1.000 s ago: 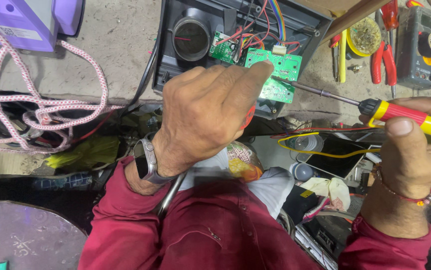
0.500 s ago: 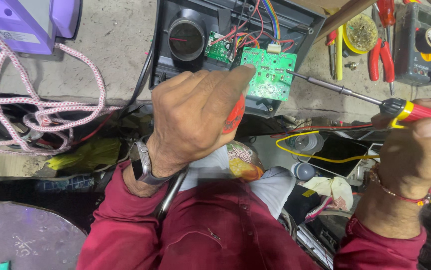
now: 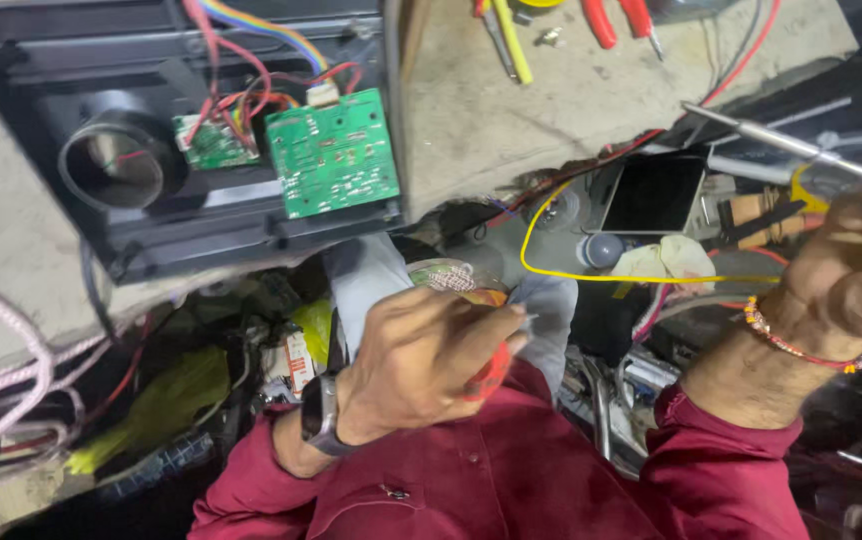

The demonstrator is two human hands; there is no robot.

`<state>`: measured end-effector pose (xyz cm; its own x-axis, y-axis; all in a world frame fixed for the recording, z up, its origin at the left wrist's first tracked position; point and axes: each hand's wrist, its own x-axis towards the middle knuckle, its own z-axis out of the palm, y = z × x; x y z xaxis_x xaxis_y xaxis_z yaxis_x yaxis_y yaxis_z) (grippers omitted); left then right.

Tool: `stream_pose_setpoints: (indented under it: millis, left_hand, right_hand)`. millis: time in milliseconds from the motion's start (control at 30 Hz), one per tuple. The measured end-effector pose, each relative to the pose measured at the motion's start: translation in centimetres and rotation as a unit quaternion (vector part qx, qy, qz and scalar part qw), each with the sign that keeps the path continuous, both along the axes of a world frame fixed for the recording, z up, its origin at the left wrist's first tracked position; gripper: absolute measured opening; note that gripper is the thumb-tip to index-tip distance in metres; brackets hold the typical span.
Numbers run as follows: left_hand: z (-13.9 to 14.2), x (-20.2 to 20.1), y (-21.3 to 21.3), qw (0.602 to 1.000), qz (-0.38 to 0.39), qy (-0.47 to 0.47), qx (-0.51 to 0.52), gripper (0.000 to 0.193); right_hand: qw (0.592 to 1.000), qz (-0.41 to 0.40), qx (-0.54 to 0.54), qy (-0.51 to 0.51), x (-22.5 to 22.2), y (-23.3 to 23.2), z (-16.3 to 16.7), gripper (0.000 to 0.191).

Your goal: The person is repairing an electronic device, likely a speaker, by manipulating a circuit board and connecting wires. They use a screwdriver to adjust components and a multimeter to test connections, then reassemble the device casing.

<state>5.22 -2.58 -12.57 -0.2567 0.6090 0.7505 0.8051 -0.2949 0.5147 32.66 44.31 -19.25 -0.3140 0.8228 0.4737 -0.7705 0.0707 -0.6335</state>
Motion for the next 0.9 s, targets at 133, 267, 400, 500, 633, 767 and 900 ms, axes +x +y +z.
stream_pose_setpoints:
  millis: [133, 267, 400, 500, 633, 767, 900]
  left_hand:
    - [-2.5, 3.0, 5.6, 0.997, -0.029, -0.063, -0.042, 0.045]
    - [-4.8, 5.9, 9.6, 0.994, 0.008, -0.082, -0.077, 0.048]
    - [-6.5, 8.0, 12.1, 0.982, -0.002, -0.116, -0.149, 0.05]
    - [-6.8, 10.1, 13.0, 0.973, 0.002, -0.133, -0.188, 0.053]
    - [-6.6, 12.6, 14.0, 0.975, 0.017, -0.115, -0.192, 0.055]
    - [-6.1, 14.1, 14.9, 0.972, 0.041, -0.123, -0.198, 0.054]
    - [-5.9, 14.0, 16.1, 0.978, 0.048, -0.112, -0.172, 0.053]
  right_hand:
    - [0.987, -0.156, -0.013, -0.039, 4.7, -0.1, -0.1, 0.031]
    - [0.942, -0.324, 0.022, -0.085, 4.1, -1.1, -2.0, 0.02]
    - [0.926, -0.339, -0.07, -0.151, 2.0, 2.1, -3.4, 0.019]
    - [0.937, -0.312, -0.096, -0.122, 0.8, 4.8, -3.7, 0.022]
    - [0.942, -0.297, -0.104, -0.113, -0.4, 8.1, -4.0, 0.023]
    - [0.954, -0.245, -0.106, -0.137, -1.5, 10.8, -3.7, 0.026]
    - [0.964, -0.105, -0.124, -0.211, -3.4, 11.1, -3.4, 0.031]
